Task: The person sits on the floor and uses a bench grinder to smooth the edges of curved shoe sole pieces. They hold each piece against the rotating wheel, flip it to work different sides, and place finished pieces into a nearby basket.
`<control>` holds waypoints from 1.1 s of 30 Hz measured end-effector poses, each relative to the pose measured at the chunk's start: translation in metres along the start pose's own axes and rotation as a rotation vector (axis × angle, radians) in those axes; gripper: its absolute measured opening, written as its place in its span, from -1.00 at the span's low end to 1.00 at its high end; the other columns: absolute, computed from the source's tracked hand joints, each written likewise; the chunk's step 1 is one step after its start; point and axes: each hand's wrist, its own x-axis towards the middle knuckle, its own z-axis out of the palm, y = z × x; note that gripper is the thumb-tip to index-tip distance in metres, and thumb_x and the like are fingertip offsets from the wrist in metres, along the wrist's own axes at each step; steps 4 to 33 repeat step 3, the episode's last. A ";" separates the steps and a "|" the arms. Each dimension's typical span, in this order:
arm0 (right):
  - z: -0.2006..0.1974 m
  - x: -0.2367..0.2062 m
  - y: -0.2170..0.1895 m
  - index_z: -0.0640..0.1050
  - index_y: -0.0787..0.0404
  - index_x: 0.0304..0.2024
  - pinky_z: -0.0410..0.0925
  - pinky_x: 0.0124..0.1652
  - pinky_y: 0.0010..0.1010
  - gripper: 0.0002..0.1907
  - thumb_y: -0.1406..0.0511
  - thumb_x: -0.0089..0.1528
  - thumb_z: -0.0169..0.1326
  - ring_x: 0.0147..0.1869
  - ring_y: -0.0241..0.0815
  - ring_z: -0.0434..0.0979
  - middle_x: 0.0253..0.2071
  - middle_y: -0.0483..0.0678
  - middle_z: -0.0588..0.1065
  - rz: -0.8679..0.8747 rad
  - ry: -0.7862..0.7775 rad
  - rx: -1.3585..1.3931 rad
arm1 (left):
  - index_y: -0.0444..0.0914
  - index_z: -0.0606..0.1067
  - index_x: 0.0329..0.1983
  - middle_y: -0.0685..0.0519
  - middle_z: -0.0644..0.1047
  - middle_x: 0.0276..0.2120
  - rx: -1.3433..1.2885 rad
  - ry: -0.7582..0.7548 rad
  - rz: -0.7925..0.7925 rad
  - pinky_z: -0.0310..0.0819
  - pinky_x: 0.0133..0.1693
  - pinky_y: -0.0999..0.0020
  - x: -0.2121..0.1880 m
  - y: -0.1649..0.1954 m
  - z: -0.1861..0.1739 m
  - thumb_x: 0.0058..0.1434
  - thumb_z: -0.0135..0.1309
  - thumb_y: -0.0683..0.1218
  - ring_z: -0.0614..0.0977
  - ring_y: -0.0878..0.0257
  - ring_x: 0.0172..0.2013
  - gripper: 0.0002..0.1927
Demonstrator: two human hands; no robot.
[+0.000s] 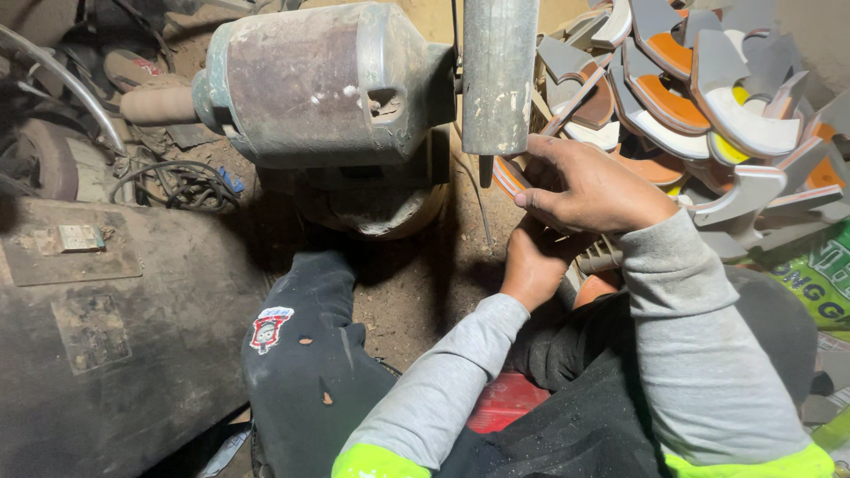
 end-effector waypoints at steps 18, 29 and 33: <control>0.001 0.003 -0.006 0.48 0.29 0.14 0.45 -0.09 -0.23 -0.47 0.18 0.19 0.25 -0.12 0.08 0.64 -0.16 0.18 0.62 0.219 -0.071 -0.131 | -0.43 0.42 0.16 -0.09 0.61 -0.01 -0.098 -0.035 -0.028 0.59 0.01 0.30 0.001 -0.005 -0.002 0.19 0.27 -0.22 0.66 0.17 0.00 -0.51; 0.001 0.003 -0.006 0.48 0.29 0.14 0.45 -0.09 -0.23 -0.47 0.18 0.19 0.25 -0.12 0.08 0.64 -0.16 0.18 0.62 0.219 -0.071 -0.131 | -0.43 0.42 0.16 -0.09 0.61 -0.01 -0.098 -0.035 -0.028 0.59 0.01 0.30 0.001 -0.005 -0.002 0.19 0.27 -0.22 0.66 0.17 0.00 -0.51; 0.001 0.003 -0.006 0.48 0.29 0.14 0.45 -0.09 -0.23 -0.47 0.18 0.19 0.25 -0.12 0.08 0.64 -0.16 0.18 0.62 0.219 -0.071 -0.131 | -0.43 0.42 0.16 -0.09 0.61 -0.01 -0.098 -0.035 -0.028 0.59 0.01 0.30 0.001 -0.005 -0.002 0.19 0.27 -0.22 0.66 0.17 0.00 -0.51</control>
